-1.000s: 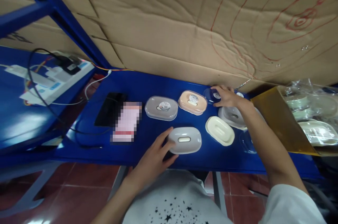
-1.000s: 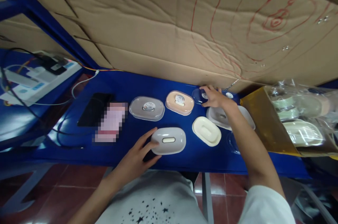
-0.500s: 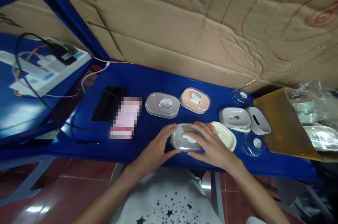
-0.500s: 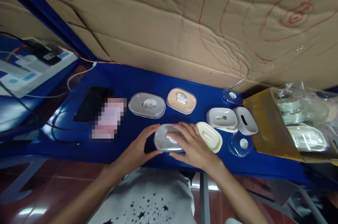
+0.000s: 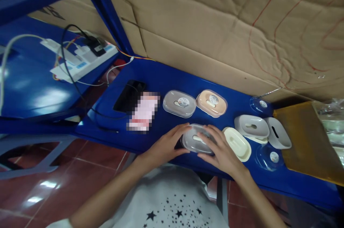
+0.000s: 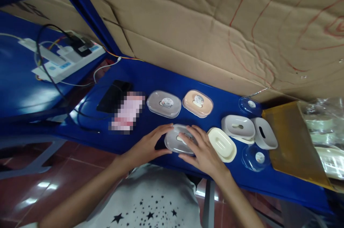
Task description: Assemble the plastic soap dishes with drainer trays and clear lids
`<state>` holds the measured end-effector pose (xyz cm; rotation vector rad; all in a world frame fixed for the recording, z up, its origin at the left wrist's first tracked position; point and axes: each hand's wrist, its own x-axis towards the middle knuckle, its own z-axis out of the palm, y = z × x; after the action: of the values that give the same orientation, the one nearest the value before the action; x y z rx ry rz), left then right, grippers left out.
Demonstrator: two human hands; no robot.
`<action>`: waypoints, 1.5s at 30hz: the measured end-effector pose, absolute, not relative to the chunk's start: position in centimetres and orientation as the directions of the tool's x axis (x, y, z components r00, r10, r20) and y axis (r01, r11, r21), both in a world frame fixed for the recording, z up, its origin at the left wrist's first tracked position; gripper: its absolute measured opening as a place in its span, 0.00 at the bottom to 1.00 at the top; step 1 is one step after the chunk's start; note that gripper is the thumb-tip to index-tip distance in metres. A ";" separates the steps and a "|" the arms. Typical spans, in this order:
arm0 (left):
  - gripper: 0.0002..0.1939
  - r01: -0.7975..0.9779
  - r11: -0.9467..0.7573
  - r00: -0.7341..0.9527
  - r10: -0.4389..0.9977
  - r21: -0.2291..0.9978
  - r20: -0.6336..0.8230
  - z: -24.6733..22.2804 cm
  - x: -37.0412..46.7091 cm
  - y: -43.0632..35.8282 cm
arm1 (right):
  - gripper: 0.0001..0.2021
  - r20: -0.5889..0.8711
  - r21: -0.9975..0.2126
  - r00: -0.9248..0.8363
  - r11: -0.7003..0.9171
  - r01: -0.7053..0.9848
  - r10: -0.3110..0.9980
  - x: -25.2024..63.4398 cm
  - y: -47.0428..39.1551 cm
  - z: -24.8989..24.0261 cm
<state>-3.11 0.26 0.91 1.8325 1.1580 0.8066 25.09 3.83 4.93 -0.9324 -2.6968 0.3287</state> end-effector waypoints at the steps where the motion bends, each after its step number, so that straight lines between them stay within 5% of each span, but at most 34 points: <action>1: 0.41 0.404 -0.252 0.373 0.923 0.879 0.094 0.9 -3.1 0.2 | 0.34 0.184 -0.291 -0.756 0.769 0.568 0.628 25.1 3.8 4.8; 8: 0.40 0.483 -0.310 0.388 0.914 0.819 0.117 0.9 -3.3 -0.3 | 0.34 0.221 -0.281 -0.730 0.759 0.587 0.646 24.1 3.4 3.6; 14: 0.24 0.663 -0.550 0.357 0.829 0.508 0.431 0.6 -2.4 -0.4 | 0.42 0.182 -0.254 -0.683 0.705 0.662 0.707 25.5 2.6 5.0; 21: 0.18 0.829 -0.494 0.277 0.769 0.262 0.576 2.9 1.9 2.5 | 0.20 0.287 -0.145 -0.241 0.291 0.946 0.927 31.0 -1.8 4.3; 26: 0.19 0.593 -0.756 0.621 0.648 0.276 0.441 3.7 3.4 2.2 | 0.26 0.160 -0.199 -0.441 0.466 0.862 0.883 31.0 -3.9 3.7; 29: 0.17 0.485 -0.814 0.741 0.577 0.320 0.344 3.0 2.5 0.5 | 0.29 0.264 -0.189 -0.336 0.390 0.901 0.904 33.3 -0.9 3.8; 32: 0.18 0.560 -0.749 0.677 0.660 0.354 0.326 1.8 1.0 -1.4 | 0.25 0.355 -0.089 -0.242 0.291 0.953 0.903 36.3 3.3 3.9; 38: 0.19 0.735 -0.519 0.358 0.844 0.436 0.399 -0.3 0.1 -2.8 | 0.25 0.359 -0.083 -0.437 0.495 0.865 0.824 32.3 1.4 5.6; 45: 0.38 0.665 -0.505 0.417 0.862 0.550 0.288 -0.3 -0.5 -2.9 | 0.22 0.282 -0.088 -0.532 0.574 0.814 0.799 24.3 -5.0 4.4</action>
<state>-0.47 -2.92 -0.34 2.3261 1.3129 0.7801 24.33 -5.00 4.41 -1.3266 -2.5174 -0.0776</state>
